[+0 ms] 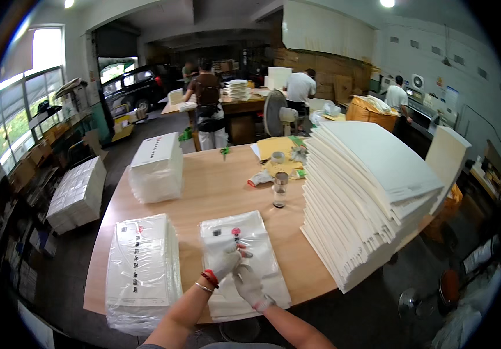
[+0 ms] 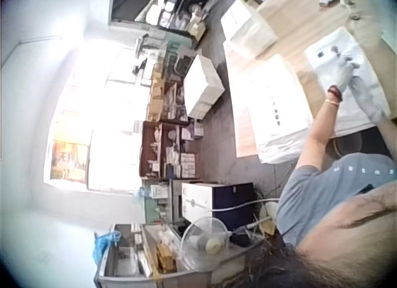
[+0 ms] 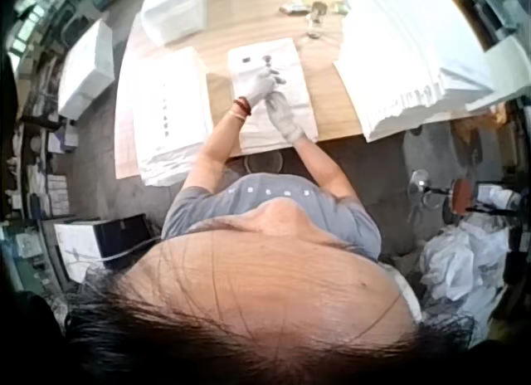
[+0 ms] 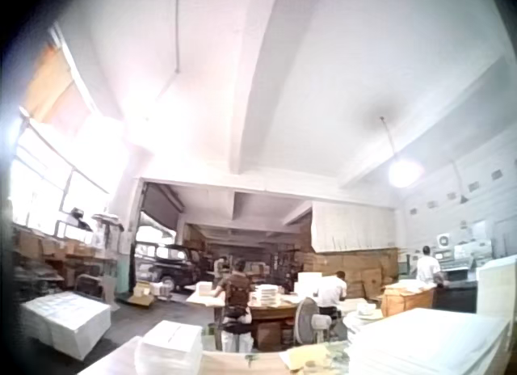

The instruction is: The person repeatedly picks up white rectangular items from a stack, places them into clear plastic bags, and stacks the filled bags on the table. The person wears white gloves and works at a wooden table in a workshop environment.

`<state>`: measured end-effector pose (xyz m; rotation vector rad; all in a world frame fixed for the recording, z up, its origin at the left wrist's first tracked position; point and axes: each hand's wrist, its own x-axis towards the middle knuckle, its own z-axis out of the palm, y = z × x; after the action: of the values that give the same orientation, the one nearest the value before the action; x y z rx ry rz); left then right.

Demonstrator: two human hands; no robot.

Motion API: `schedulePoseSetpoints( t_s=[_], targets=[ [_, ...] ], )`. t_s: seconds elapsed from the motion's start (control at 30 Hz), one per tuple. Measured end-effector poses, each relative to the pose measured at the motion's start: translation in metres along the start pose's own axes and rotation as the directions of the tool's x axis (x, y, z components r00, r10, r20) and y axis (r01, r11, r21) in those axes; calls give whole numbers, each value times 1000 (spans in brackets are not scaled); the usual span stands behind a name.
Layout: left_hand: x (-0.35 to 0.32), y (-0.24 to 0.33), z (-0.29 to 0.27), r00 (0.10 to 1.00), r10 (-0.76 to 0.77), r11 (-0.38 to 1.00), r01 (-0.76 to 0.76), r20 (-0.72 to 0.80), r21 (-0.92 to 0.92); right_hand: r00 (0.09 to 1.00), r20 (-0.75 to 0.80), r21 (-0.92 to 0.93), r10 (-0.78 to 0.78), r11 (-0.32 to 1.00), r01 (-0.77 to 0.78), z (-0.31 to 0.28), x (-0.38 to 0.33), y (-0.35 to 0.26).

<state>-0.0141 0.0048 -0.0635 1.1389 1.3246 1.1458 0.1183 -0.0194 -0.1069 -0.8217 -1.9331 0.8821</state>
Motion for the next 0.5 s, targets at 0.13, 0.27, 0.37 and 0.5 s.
schedulePoseSetpoints(
  t_s=[0.13, 0.27, 0.37, 0.5],
  targets=[
    [-17, 82, 21, 987, 135, 907, -157, 83, 391, 979, 204, -433, -22, 895, 110, 18, -24, 128],
    [-4, 2, 4, 963, 223, 808, -268, 149, 524, 863, 506, -70, 2, 997, 39, -110, -34, -50],
    [-40, -6, -1, 927, 368, 635, -308, 73, 709, 878, 371, 5, -303, 946, 325, -246, -5, -165],
    [-104, 49, 21, 693, 681, 244, -521, 238, 818, 873, 314, -897, -373, 185, 402, -385, 21, -256]
  ],
)
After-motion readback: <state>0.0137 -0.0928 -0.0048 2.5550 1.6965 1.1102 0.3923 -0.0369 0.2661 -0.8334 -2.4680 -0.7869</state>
